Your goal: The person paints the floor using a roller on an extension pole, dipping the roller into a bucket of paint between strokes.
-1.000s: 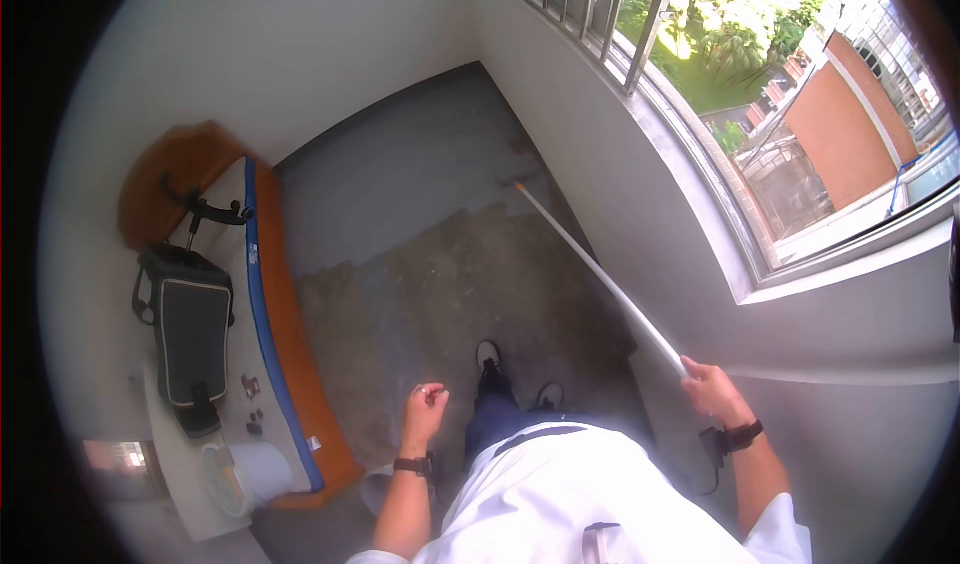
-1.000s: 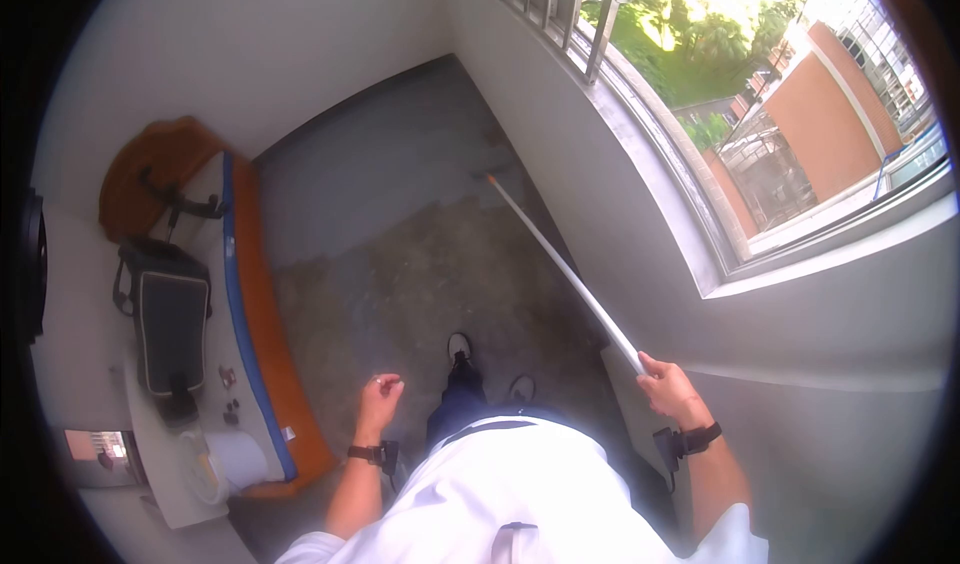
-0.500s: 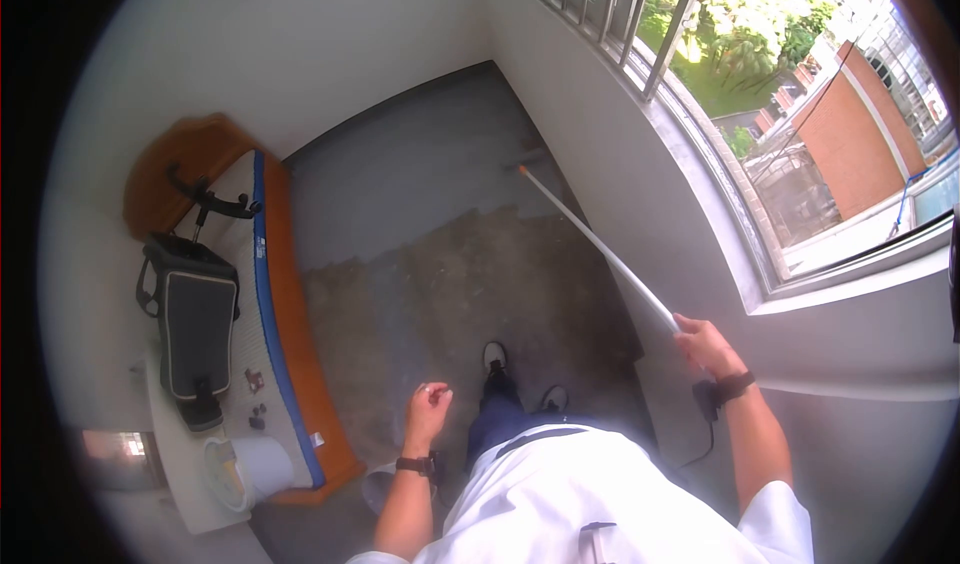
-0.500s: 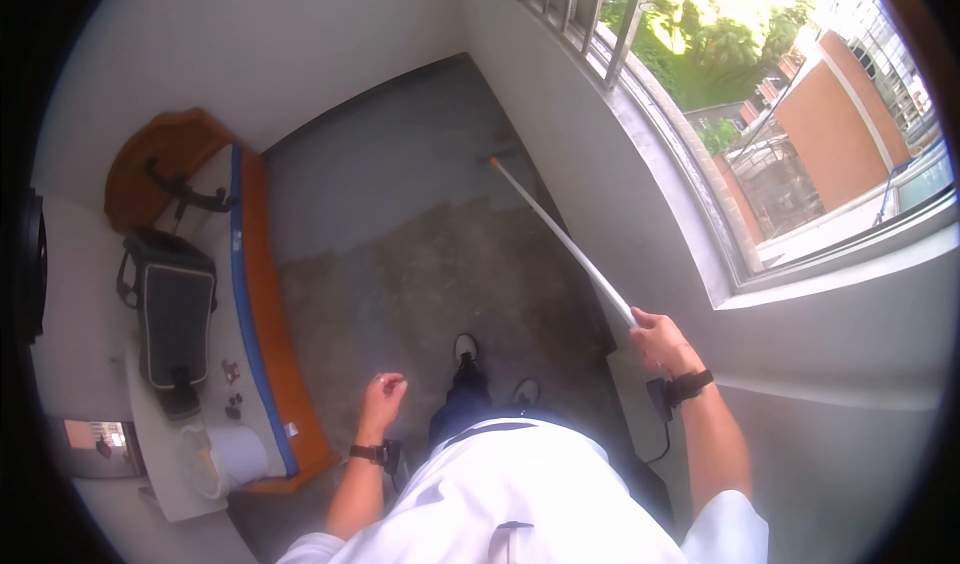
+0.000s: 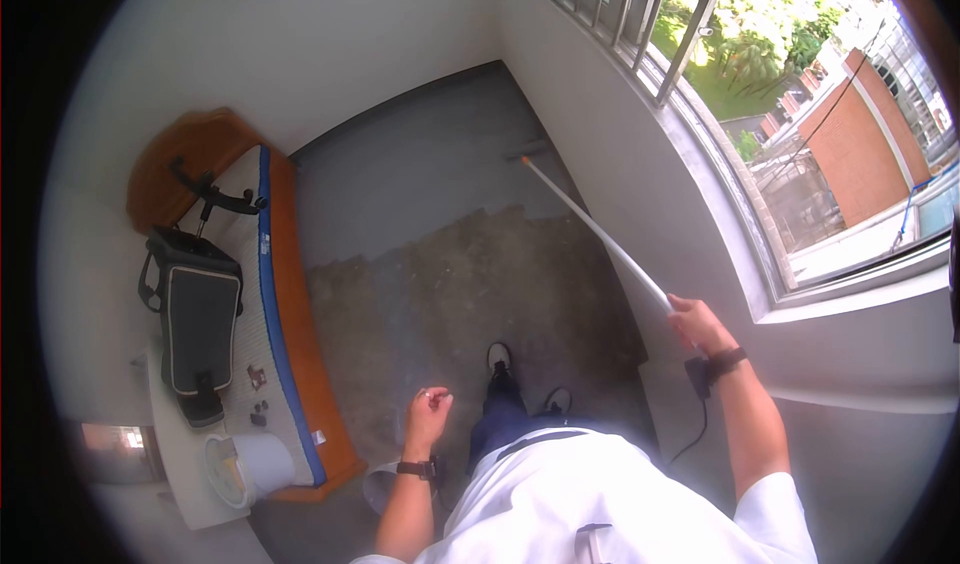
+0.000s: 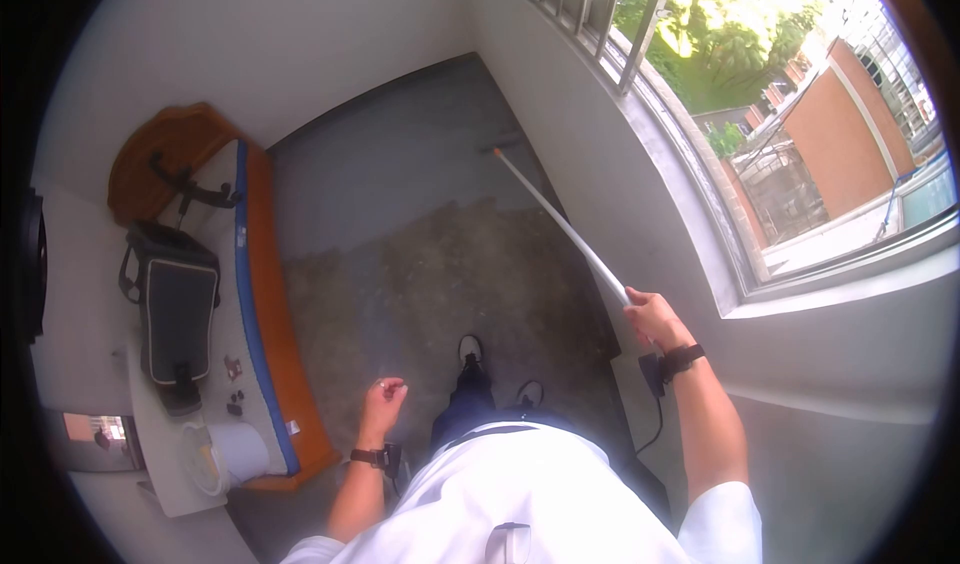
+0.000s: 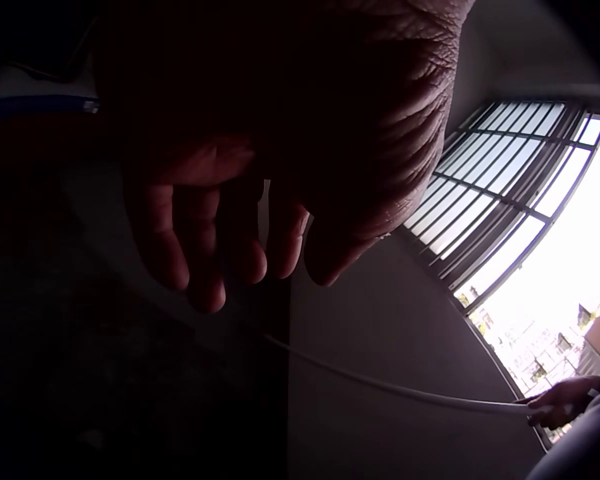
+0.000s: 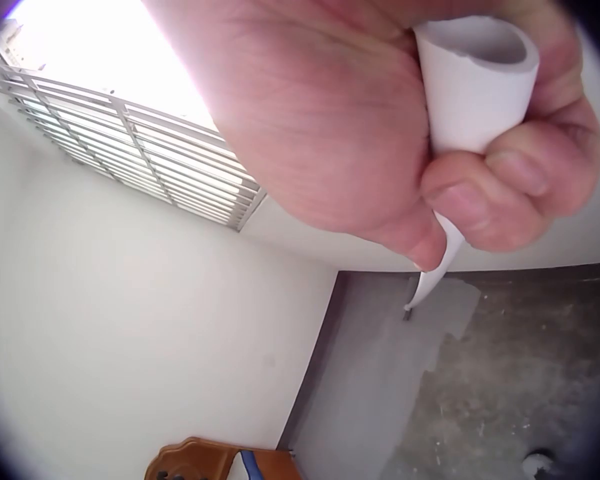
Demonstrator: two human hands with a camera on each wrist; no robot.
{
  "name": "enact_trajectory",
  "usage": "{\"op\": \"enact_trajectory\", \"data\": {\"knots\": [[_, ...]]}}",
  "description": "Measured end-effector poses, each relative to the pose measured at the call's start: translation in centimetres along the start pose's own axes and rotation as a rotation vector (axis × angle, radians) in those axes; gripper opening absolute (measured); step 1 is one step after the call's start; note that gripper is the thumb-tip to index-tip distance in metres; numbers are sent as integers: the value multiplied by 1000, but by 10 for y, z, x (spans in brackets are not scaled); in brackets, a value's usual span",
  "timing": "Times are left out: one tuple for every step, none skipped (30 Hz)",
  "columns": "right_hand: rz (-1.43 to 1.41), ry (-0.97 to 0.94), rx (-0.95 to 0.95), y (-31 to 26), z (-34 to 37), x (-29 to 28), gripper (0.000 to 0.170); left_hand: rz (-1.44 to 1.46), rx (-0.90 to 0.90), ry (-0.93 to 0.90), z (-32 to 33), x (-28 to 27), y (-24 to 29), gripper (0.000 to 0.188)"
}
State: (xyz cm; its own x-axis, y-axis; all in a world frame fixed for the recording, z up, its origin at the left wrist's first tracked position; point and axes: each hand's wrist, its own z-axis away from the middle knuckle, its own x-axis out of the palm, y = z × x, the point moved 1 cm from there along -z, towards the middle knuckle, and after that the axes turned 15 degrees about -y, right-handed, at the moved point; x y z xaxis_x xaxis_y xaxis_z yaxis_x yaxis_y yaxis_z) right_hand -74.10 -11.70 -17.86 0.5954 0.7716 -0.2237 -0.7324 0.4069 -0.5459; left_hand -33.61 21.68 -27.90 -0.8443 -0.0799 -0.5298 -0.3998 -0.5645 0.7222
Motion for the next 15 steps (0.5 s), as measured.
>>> {"op": "enact_trajectory", "data": {"knots": [[-20,0,-13,-2,-2,0,53,0,-5,-1,1,-2,2,22],[-41,1,-25,-5,-4,1,53,1,-10,-1,2,-3,4,23],[-41,0,-26,-6,-6,0,53,1,-11,0,2,-3,4,23],[-51,1,-22,-9,-10,-1,53,-10,-10,-1,2,-4,4,23],[-61,3,-20,-11,-14,-2,52,-20,-9,-1,2,-5,4,23],[-61,1,-22,-15,-17,-2,52,-21,-10,2,2,-6,3,23],[-66,3,-14,-19,-19,-4,52,-28,-14,-1,2,-7,0,23],[-71,6,-6,-23,-22,-5,52,-34,-18,-2,2,-7,-2,23],[-70,5,-8,-26,-26,-6,52,-34,-19,0,2,-8,-4,23],[-76,3,-14,-28,-31,-8,52,-28,-19,5,2,-9,-6,23],[-83,0,-20,-29,-37,-10,52,-22,-20,9,3,-10,-8,23],[-123,-6,-19,-29,-44,-12,51,-22,-22,13,3,-11,-11,23],[-122,-9,-21,-34,-47,-13,51,-33,-27,15,4,-12,-14,23],[-102,-3,-10,-39,-50,-14,51,-43,-33,16,5,-13,-17,23],[-82,5,0,-44,-52,-15,51,-42,-35,20,6,-14,-19,23]]}}
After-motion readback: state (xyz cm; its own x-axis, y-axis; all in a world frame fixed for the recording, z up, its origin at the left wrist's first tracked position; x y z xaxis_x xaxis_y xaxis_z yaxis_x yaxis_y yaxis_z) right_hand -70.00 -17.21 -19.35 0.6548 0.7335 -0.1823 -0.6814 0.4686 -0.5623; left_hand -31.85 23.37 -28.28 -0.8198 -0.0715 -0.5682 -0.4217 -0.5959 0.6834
